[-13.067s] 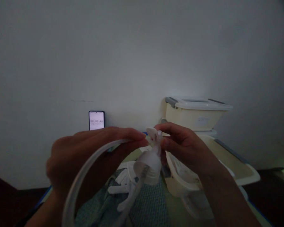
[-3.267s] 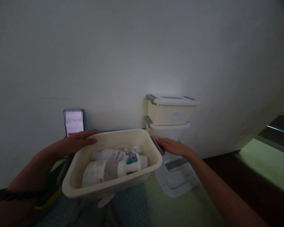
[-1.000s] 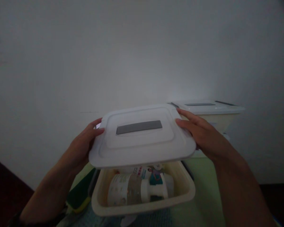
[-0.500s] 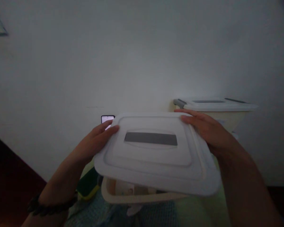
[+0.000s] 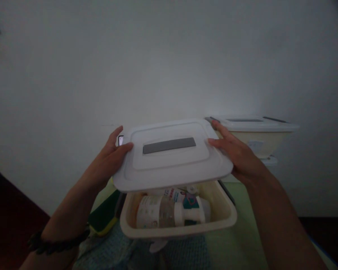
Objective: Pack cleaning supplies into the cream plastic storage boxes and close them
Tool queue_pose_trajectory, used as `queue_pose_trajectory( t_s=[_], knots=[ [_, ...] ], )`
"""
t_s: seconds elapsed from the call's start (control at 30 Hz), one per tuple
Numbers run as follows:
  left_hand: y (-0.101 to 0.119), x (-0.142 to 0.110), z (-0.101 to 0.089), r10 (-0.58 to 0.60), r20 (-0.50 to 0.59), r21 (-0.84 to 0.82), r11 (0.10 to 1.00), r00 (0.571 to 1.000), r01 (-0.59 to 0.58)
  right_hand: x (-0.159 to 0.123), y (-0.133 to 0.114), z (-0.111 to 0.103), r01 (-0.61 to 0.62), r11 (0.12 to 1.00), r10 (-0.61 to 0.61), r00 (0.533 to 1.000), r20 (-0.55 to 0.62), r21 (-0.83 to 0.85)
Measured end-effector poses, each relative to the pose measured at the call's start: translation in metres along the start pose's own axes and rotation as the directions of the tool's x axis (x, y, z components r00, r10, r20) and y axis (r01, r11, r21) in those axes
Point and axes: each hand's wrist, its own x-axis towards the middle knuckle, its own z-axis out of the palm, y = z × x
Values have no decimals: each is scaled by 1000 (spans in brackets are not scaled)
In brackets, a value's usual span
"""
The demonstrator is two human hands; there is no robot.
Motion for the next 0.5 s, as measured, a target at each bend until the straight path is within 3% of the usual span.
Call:
queue_pose_trajectory(
  t_s=[0.2, 0.33, 0.4, 0.5],
  knots=[
    [-8, -2, -6, -23, 288, 135, 991, 957, -17, 5, 7, -22, -42, 961, 41, 999, -9, -275],
    [-17, -1, -4, -26, 439, 275, 956, 898, -107, 7, 14, -41, 13, 850, 57, 992, 116, -526],
    [-17, 0, -2, 2, 433, 436, 875, 901, -211, 6, 13, -43, 21, 770, 84, 987, 134, -637],
    [-9, 0, 0, 13, 379, 668, 689, 925, -283, 1, 4, -37, -74, 672, 234, 965, 116, -737]
  ],
)
